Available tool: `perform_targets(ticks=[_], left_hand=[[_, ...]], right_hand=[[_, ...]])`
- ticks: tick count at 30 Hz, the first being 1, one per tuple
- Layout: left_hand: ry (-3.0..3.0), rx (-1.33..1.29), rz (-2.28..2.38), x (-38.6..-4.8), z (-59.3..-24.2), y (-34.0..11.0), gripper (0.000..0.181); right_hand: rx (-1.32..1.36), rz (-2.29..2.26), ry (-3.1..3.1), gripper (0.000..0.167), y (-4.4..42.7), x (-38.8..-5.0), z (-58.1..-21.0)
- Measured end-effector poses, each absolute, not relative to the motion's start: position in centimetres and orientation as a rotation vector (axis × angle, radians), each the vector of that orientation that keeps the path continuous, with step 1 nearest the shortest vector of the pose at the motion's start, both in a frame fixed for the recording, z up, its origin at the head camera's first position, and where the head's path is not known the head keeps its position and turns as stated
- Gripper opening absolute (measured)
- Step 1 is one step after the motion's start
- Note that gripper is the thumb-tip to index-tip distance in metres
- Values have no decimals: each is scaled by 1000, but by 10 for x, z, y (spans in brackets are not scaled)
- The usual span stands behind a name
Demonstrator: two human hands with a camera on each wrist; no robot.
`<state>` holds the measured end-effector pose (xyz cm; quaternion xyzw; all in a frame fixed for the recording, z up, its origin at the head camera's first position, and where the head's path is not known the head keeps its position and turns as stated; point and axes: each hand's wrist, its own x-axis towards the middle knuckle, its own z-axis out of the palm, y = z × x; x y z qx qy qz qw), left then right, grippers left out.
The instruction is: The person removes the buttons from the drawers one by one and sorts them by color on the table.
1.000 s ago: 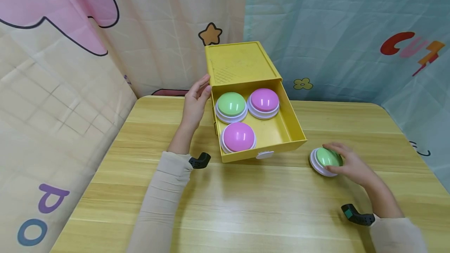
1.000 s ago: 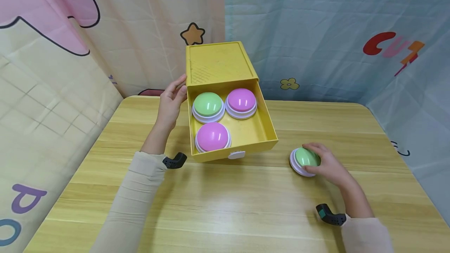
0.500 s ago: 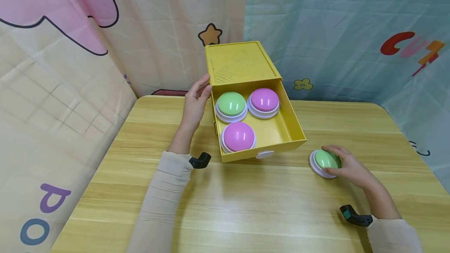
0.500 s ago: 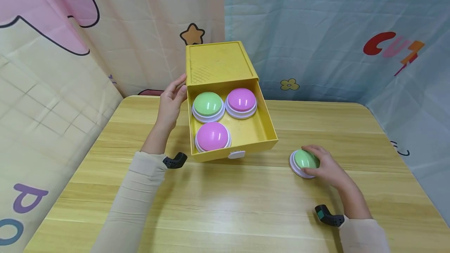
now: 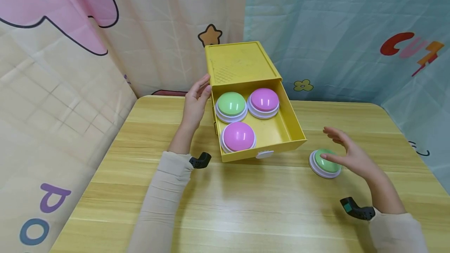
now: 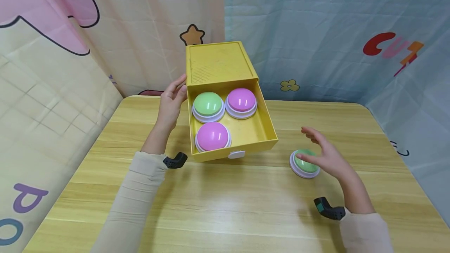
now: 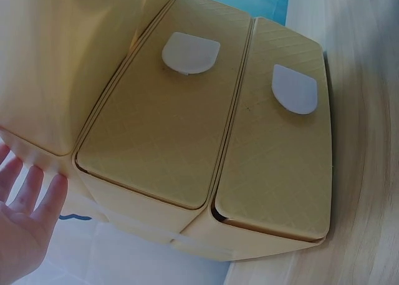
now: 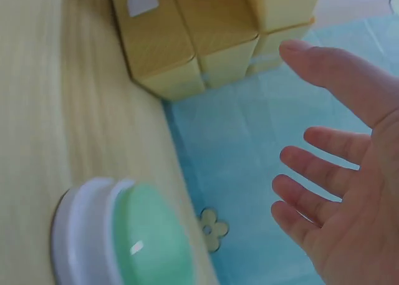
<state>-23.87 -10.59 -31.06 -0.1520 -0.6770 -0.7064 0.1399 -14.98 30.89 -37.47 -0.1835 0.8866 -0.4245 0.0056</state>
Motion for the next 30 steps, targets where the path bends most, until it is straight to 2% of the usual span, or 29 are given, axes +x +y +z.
perform_targets(ticks=[16, 21, 30], left_hand=[[-1950, -456, -2028, -240, -311, -107, 40], [-1951, -453, -2030, -240, -311, -107, 40], [-1948, -460, -2031, -240, -312, -107, 40]], right_hand=[[-1127, -1319, 2800, 88, 247, -159, -297], [-1278, -1288, 2748, 90, 224, -166, -287], [-1449, -1190, 2621, 80, 184, -181, -279]])
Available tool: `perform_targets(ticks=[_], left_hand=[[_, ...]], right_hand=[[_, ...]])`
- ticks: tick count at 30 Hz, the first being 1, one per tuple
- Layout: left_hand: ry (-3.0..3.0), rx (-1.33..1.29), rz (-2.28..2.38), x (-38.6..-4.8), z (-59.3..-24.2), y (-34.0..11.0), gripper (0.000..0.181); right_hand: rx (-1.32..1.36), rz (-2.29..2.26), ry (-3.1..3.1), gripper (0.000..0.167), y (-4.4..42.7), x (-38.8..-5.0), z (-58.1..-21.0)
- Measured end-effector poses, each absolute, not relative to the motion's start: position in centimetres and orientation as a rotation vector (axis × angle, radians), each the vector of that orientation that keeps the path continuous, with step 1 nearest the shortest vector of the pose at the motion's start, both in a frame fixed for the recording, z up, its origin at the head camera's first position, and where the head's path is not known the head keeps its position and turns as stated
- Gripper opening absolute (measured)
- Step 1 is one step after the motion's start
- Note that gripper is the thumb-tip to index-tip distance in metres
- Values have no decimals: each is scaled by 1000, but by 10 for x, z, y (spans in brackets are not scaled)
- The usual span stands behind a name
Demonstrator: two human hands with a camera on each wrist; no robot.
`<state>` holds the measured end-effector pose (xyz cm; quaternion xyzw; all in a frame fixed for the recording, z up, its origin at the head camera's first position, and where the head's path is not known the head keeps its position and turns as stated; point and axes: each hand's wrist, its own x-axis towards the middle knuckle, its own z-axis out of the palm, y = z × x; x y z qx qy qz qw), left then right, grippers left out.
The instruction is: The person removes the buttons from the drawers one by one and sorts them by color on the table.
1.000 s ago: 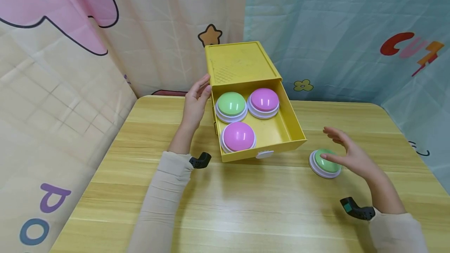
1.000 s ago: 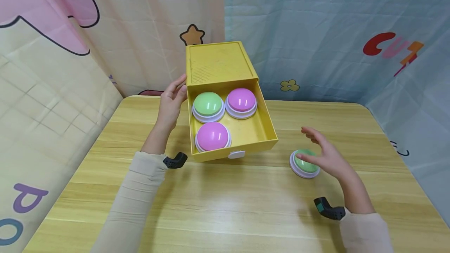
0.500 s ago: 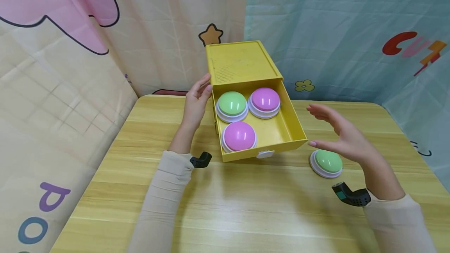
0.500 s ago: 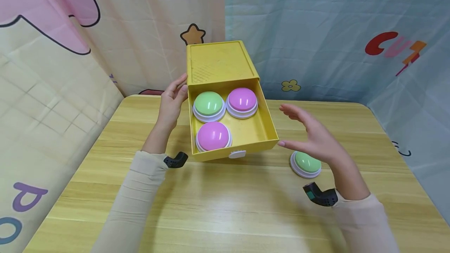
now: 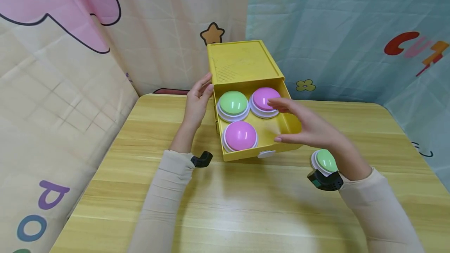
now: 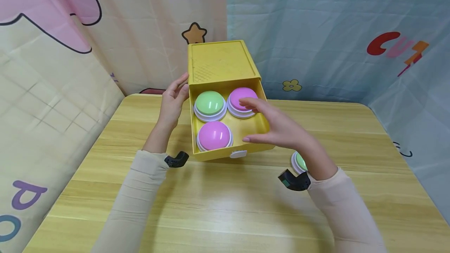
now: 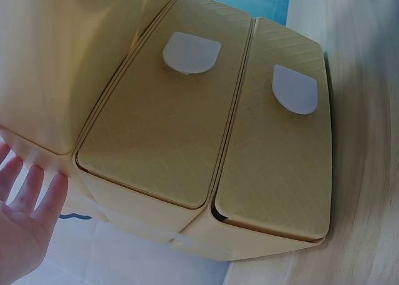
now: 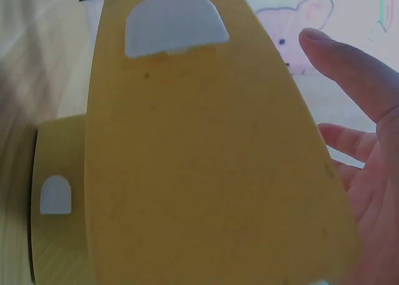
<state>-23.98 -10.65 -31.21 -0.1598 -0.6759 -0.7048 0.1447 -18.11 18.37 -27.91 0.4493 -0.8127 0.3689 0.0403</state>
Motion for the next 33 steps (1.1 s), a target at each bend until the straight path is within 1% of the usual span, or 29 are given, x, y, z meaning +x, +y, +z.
perform_targets(ticks=[9, 18, 22, 28, 33], left_hand=[[-1933, -458, -2053, -241, -313, -106, 40], [-1938, -456, -2043, -239, -313, -106, 39], [-1936, -457, -2039, -239, -314, -106, 39], [-1932, -450, -2037, -239, -314, -106, 39], [-1936, -455, -2027, -239, -314, -107, 39]], right_hand=[[1505, 1197, -2659, 76, 148, -192, -278], [1588, 1165, -2820, 78, 131, -201, -282], [1603, 1056, -2897, 77, 127, -204, -284], [1706, 889, -2863, 78, 120, -209, -285], [1729, 789, -2869, 77, 115, -211, -285]])
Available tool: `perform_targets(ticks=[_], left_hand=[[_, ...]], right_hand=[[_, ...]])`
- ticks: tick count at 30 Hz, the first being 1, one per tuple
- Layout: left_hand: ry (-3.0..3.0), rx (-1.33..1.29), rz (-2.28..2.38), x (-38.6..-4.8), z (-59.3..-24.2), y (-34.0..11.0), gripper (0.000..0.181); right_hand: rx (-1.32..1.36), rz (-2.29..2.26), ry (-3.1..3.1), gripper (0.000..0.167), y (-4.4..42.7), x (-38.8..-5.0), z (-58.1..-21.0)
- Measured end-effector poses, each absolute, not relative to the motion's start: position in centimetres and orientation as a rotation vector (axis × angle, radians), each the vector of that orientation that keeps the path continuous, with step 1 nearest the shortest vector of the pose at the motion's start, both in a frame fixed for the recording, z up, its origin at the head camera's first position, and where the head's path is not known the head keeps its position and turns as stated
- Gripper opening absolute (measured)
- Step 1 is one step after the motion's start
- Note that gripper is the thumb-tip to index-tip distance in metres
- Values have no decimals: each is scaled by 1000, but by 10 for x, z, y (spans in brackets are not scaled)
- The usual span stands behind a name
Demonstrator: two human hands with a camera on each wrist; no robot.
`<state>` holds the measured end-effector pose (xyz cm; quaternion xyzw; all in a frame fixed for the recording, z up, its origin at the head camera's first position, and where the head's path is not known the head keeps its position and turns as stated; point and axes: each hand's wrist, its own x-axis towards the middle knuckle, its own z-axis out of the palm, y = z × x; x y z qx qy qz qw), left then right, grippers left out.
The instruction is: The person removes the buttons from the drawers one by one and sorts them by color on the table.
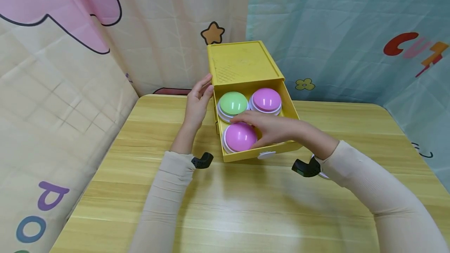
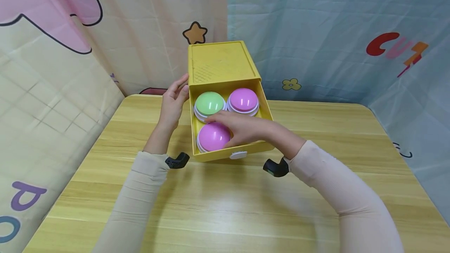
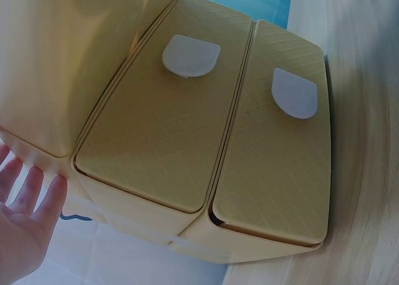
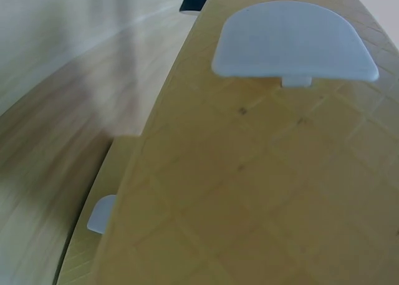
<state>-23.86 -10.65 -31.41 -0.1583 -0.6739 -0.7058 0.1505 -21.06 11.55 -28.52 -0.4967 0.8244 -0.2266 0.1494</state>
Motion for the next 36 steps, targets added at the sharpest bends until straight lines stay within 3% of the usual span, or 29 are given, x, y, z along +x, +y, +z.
perform_targets(ticks=[10, 20, 36], left_hand=[[-1902, -465, -2043, -256, -332, -110, 40], [-1907, -469, -2021, -257, -333, -110, 40], [-1903, -483, -2009, -256, -333, -110, 40]], right_hand=[[-1497, -702, 2409, 72, 120, -208, -281], [-1406, -892, 2402, 71, 134, -205, -269], [-1416, -1043, 2599, 73, 181, -189, -237]])
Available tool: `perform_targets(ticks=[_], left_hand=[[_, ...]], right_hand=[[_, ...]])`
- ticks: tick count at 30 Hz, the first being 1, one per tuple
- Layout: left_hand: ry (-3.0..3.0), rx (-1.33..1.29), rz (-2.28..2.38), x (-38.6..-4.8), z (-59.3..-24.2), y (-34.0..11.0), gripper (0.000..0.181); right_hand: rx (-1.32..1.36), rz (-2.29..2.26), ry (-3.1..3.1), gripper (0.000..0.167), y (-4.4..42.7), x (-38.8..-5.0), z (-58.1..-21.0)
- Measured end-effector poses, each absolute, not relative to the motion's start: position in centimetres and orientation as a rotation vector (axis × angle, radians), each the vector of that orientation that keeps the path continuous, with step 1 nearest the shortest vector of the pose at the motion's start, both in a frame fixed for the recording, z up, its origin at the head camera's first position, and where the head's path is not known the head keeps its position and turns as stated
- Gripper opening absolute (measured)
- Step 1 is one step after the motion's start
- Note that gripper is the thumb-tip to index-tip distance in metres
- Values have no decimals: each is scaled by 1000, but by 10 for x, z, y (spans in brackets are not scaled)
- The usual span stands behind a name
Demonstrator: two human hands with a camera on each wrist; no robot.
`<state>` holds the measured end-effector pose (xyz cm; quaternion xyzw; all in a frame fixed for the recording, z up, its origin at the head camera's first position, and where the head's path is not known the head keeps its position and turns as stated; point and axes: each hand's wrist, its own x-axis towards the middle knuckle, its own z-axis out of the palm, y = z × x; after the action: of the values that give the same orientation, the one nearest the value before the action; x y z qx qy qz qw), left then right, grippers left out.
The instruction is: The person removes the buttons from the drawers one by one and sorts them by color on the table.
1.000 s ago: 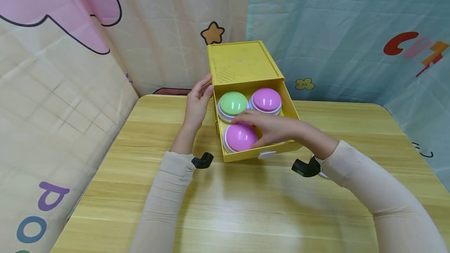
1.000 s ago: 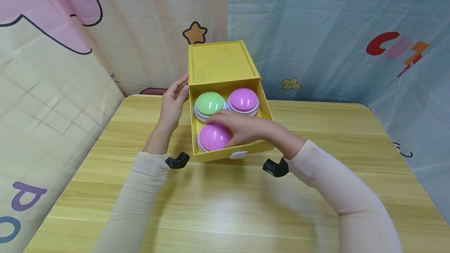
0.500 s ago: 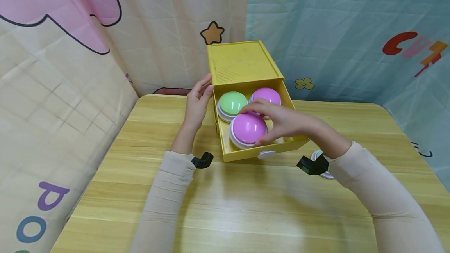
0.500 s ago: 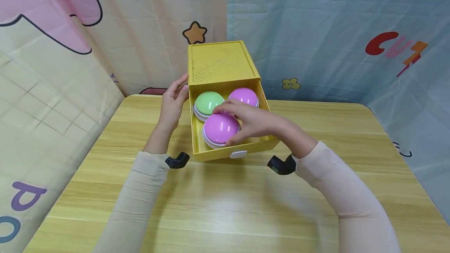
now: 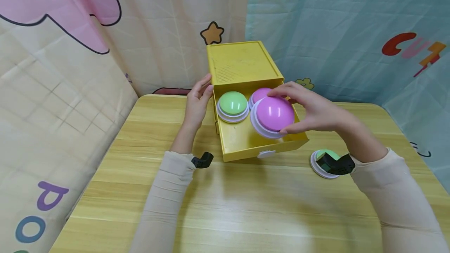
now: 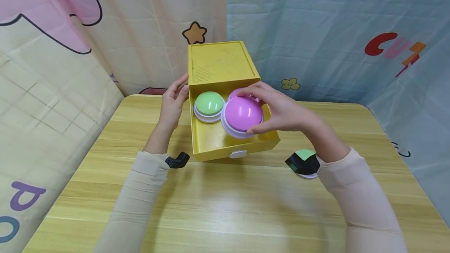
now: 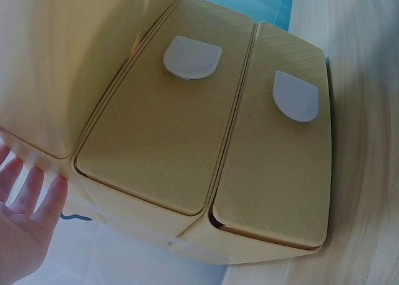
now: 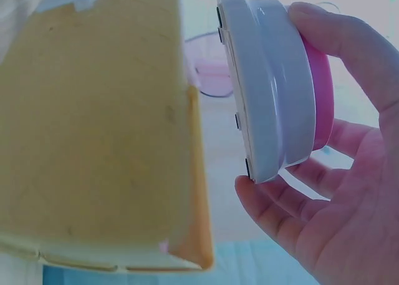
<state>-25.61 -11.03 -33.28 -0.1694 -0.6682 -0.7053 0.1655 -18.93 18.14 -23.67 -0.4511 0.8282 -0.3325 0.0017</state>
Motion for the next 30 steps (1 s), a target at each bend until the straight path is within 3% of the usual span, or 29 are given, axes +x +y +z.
perform_targets(ticks=[10, 20, 30], left_hand=[[-1924, -462, -2042, -243, -319, -108, 39], [-1930, -462, -2024, -238, -314, -107, 39], [-1927, -465, -2016, -239, -314, -106, 39]], right_hand=[[-1390, -1123, 2704, 81, 225, -166, -237], [-1250, -1243, 2796, 88, 283, -141, -266], [-914, -1293, 2895, 81, 314, -107, -303]])
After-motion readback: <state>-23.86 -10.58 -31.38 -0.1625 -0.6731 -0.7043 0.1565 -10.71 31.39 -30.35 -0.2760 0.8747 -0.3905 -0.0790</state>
